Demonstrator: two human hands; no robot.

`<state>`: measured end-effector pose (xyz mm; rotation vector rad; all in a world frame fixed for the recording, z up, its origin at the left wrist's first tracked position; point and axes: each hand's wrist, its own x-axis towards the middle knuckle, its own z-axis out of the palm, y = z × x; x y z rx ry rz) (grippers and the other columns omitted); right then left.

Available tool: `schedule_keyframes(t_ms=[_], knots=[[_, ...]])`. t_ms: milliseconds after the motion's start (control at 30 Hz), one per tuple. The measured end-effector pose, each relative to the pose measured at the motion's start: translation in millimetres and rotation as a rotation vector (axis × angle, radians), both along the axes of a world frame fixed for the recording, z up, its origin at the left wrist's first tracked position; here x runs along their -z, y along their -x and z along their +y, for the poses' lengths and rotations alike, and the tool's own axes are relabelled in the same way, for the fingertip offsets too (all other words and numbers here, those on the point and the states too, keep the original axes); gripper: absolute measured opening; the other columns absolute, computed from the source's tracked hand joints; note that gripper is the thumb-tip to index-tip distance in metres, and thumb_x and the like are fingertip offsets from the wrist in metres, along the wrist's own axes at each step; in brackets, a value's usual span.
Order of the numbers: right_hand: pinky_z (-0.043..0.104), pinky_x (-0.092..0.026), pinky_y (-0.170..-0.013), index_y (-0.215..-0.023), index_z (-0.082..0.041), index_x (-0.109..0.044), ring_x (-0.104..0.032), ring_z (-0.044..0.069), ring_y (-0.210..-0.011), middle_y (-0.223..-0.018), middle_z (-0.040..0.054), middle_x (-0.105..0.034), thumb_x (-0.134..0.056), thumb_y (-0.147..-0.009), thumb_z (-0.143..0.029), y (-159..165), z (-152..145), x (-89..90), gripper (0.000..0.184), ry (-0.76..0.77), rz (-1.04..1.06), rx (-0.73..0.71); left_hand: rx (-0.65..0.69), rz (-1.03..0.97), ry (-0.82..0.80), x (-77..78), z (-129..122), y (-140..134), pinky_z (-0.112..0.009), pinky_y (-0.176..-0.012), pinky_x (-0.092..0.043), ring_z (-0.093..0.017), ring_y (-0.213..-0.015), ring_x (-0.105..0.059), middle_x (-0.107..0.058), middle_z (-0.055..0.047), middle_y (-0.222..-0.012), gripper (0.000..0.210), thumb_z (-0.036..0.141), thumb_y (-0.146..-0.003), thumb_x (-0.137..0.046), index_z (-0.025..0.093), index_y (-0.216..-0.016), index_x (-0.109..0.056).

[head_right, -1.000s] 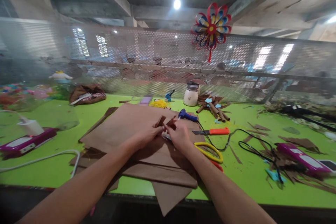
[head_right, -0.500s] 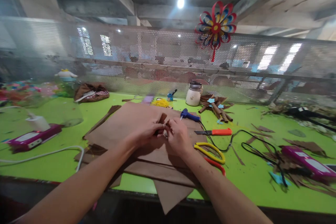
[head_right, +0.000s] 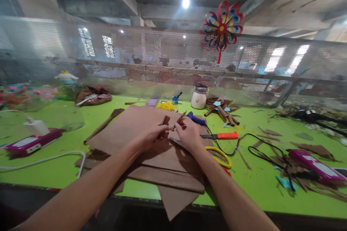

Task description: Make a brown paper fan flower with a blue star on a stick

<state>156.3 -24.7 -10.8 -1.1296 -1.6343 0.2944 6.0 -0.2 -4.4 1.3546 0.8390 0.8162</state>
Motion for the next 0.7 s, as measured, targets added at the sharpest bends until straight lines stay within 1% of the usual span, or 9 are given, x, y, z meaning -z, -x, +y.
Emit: schedule_keyframes(t_ms=[133,200,267,333,433,500,567,633,700], knots=[[0.028,-0.044,-0.049,-0.066,-0.016,-0.055,-0.056,0.017,-0.053,-0.059,0.0040,-0.060,-0.054,-0.073,-0.035,-10,8,2.6,0.021,0.262,0.224,-0.132,-0.074,-0.014,-0.045,3.0,6,3,-0.019,-0.042,-0.025,-0.006,-0.046,-0.040,-0.046,0.003,-0.054,0.020,0.033,-0.064,-0.059,0.014,-0.068,-0.053],[0.027,-0.043,-0.046,-0.068,-0.016,-0.054,-0.057,0.016,-0.051,-0.059,0.0036,-0.061,-0.053,-0.073,-0.034,-11,10,5.7,0.019,0.336,0.245,-0.161,-0.120,0.000,-0.089,5.3,9,3,-0.019,-0.041,-0.025,-0.006,-0.046,-0.041,-0.048,0.002,-0.054,0.020,0.033,-0.065,-0.058,0.014,-0.068,-0.054],[0.025,-0.040,-0.044,-0.068,-0.016,-0.055,-0.056,0.015,-0.048,-0.057,0.0026,-0.061,-0.053,-0.072,-0.031,-10,11,8.5,0.015,0.335,0.155,-0.112,-0.150,0.007,-0.100,6.7,12,4,-0.019,-0.039,-0.023,-0.006,-0.045,-0.041,-0.048,0.002,-0.054,0.020,0.033,-0.066,-0.059,0.013,-0.069,-0.054],[0.024,-0.037,-0.045,-0.064,-0.016,-0.057,-0.054,0.014,-0.047,-0.054,0.0018,-0.060,-0.054,-0.070,-0.027,-11,13,11.0,0.013,0.277,0.016,-0.038,-0.165,-0.010,-0.057,7.3,13,3,-0.018,-0.038,-0.022,-0.006,-0.043,-0.041,-0.048,0.002,-0.054,0.019,0.031,-0.066,-0.060,0.013,-0.071,-0.055],[0.023,-0.034,-0.045,-0.058,-0.016,-0.057,-0.050,0.012,-0.046,-0.051,0.0009,-0.058,-0.054,-0.070,-0.026,-12,16,14.5,0.016,0.214,-0.130,0.038,-0.179,-0.089,0.057,7.5,14,2,-0.017,-0.040,-0.029,-0.007,-0.048,-0.048,-0.053,-0.001,-0.058,0.018,0.028,-0.067,-0.059,0.011,-0.073,-0.057],[0.022,-0.033,-0.045,-0.057,-0.016,-0.058,-0.049,0.012,-0.045,-0.049,0.0005,-0.058,-0.053,-0.071,-0.027,-13,18,16.6,0.018,0.221,-0.160,0.063,-0.142,-0.183,0.111,7.3,14,1,-0.019,-0.048,-0.040,-0.011,-0.060,-0.056,-0.058,-0.005,-0.067,0.017,0.027,-0.068,-0.058,0.010,-0.072,-0.058],[0.022,-0.034,-0.045,-0.059,-0.016,-0.059,-0.051,0.013,-0.045,-0.049,0.0010,-0.059,-0.053,-0.072,-0.028,-11,18,17.9,0.019,0.227,-0.159,0.084,-0.040,-0.267,0.126,6.4,12,0,-0.023,-0.062,-0.046,-0.014,-0.072,-0.059,-0.062,-0.007,-0.077,0.017,0.028,-0.069,-0.059,0.011,-0.071,-0.060],[0.022,-0.035,-0.047,-0.062,-0.016,-0.061,-0.053,0.014,-0.048,-0.052,0.0018,-0.061,-0.053,-0.072,-0.029,-6,15,18.1,0.018,0.208,-0.145,0.092,0.082,-0.306,0.125,5.2,9,0,-0.025,-0.071,-0.046,-0.015,-0.077,-0.059,-0.063,-0.008,-0.083,0.020,0.030,-0.070,-0.059,0.011,-0.075,-0.062],[0.022,-0.037,-0.049,-0.065,-0.016,-0.063,-0.055,0.015,-0.052,-0.057,0.0025,-0.063,-0.051,-0.073,-0.025,1,9,17.3,0.017,0.162,-0.136,0.085,0.159,-0.297,0.118,4.4,6,-1,-0.025,-0.072,-0.045,-0.014,-0.077,-0.059,-0.063,-0.008,-0.086,0.023,0.033,-0.071,-0.059,0.011,-0.079,-0.064]])
